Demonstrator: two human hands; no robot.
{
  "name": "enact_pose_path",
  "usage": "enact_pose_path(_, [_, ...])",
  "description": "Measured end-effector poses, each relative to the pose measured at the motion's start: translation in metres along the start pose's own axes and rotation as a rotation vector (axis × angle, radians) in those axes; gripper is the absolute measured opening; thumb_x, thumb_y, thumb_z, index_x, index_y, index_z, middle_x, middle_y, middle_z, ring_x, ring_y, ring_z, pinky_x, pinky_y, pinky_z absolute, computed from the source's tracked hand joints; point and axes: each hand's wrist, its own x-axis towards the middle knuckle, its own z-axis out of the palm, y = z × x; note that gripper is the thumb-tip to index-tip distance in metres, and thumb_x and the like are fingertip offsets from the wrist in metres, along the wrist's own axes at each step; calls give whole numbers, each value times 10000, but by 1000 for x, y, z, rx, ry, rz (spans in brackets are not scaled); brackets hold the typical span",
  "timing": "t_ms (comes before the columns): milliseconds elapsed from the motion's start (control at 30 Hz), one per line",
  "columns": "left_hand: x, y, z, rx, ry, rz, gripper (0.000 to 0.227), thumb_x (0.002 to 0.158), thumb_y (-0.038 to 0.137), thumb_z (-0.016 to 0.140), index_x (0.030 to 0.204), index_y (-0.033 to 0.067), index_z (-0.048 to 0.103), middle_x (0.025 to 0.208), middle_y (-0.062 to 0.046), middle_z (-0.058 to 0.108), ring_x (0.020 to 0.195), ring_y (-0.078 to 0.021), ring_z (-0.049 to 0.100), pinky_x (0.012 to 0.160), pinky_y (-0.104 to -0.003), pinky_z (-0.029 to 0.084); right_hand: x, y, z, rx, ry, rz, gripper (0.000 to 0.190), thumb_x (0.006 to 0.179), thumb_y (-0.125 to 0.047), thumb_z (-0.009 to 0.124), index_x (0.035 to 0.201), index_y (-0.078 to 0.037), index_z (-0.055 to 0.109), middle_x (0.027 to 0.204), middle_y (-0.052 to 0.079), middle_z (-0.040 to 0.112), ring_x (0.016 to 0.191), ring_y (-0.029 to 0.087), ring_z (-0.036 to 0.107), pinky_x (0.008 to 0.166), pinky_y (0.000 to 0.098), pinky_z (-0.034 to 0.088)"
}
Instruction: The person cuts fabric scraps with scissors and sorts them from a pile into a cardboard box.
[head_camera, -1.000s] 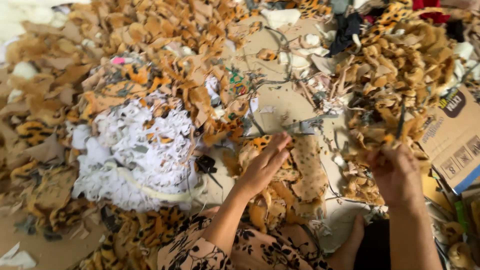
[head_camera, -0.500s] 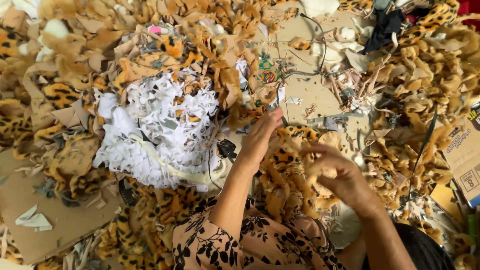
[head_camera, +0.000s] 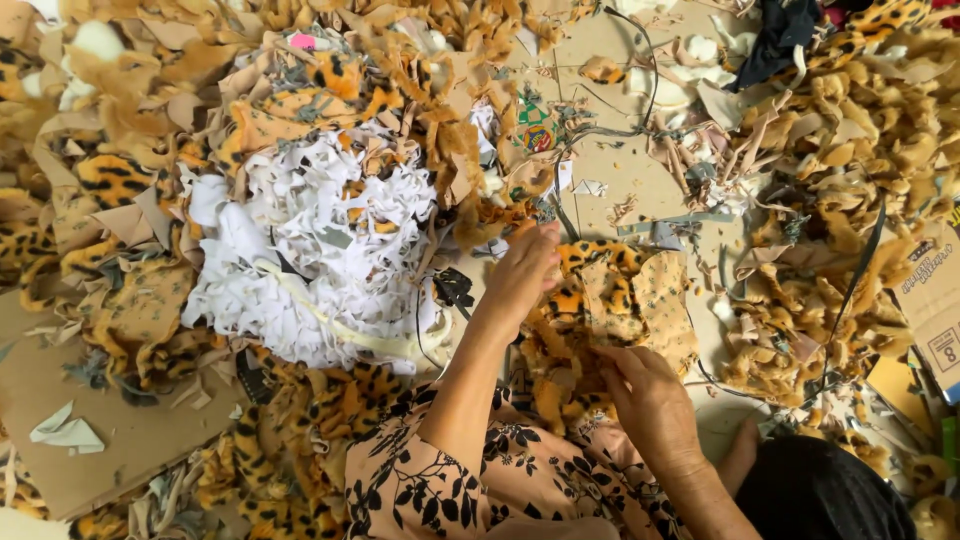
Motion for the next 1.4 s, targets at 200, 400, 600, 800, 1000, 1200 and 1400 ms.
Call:
enact_pose_path(200, [-13, 4, 19, 283, -451, 111, 822, 933, 630, 226, 1594, 143, 222, 1703, -76, 170, 1524, -275, 237, 1174, -508, 299, 15, -15, 22, -230, 120, -43, 521, 1010, -388, 509, 1479, -169, 458, 1475, 107, 484, 1338, 285, 412, 1064, 537, 280])
enact_pose_path(400, [-23, -17, 54, 952, -579, 149, 771, 1039, 571, 267, 1638, 98, 157, 1716, -192, -33, 1568, -407, -37, 1228, -612, -45, 30, -22, 67, -518, -108, 142, 569, 1040, -369, 421, 1555, -128, 401, 1616, 55, 398, 1570, 302, 187, 1288, 561, -63])
enact_pose_path(600, [-20, -16, 70, 1294, -585, 98, 776, 1031, 580, 273, 1643, 124, 136, 1717, -170, -64, 1576, -366, -90, 1246, -577, -87, 22, 6, 77, -402, -37, 36, 698, 905, -411, 479, 1559, -184, 389, 1670, 53, 294, 1577, 282, 143, 1273, 638, -46])
enact_pose_path(800, [-10, -26, 71, 1275, -545, 137, 755, 1039, 572, 312, 1635, 128, 174, 1718, -137, -57, 1576, -334, -67, 1236, -573, -78, 26, 10, 74, -286, 76, -21, 719, 870, -378, 505, 1543, -148, 398, 1651, 97, 291, 1568, 311, 144, 1249, 643, 6])
enact_pose_path(1000, [-10, -45, 68, 974, -462, 365, 660, 1096, 492, 306, 1630, 111, 231, 1721, -105, 3, 1569, -324, -27, 1237, -529, -67, 14, 42, 28, 55, 216, 90, 335, 953, -402, 615, 1204, -206, 721, 1253, 50, 664, 1261, 250, 547, 1080, 430, 363])
enact_pose_path(1200, [-13, -40, 75, 917, -408, 426, 644, 1073, 490, 351, 1605, 132, 292, 1712, -96, 88, 1573, -295, 36, 1238, -539, 28, -28, 155, 15, -361, 347, 522, 406, 841, -613, 733, 1054, -272, 678, 893, -14, 696, 929, 232, 702, 844, 357, 580])
enact_pose_path(1400, [-19, -33, 72, 821, -415, 498, 589, 1103, 421, 357, 1594, 97, 330, 1710, -119, 126, 1570, -345, 69, 1228, -586, 88, -33, 161, -9, -182, 228, 698, 368, 913, -431, 754, 1042, -87, 721, 976, 171, 717, 945, 393, 713, 812, 499, 579])
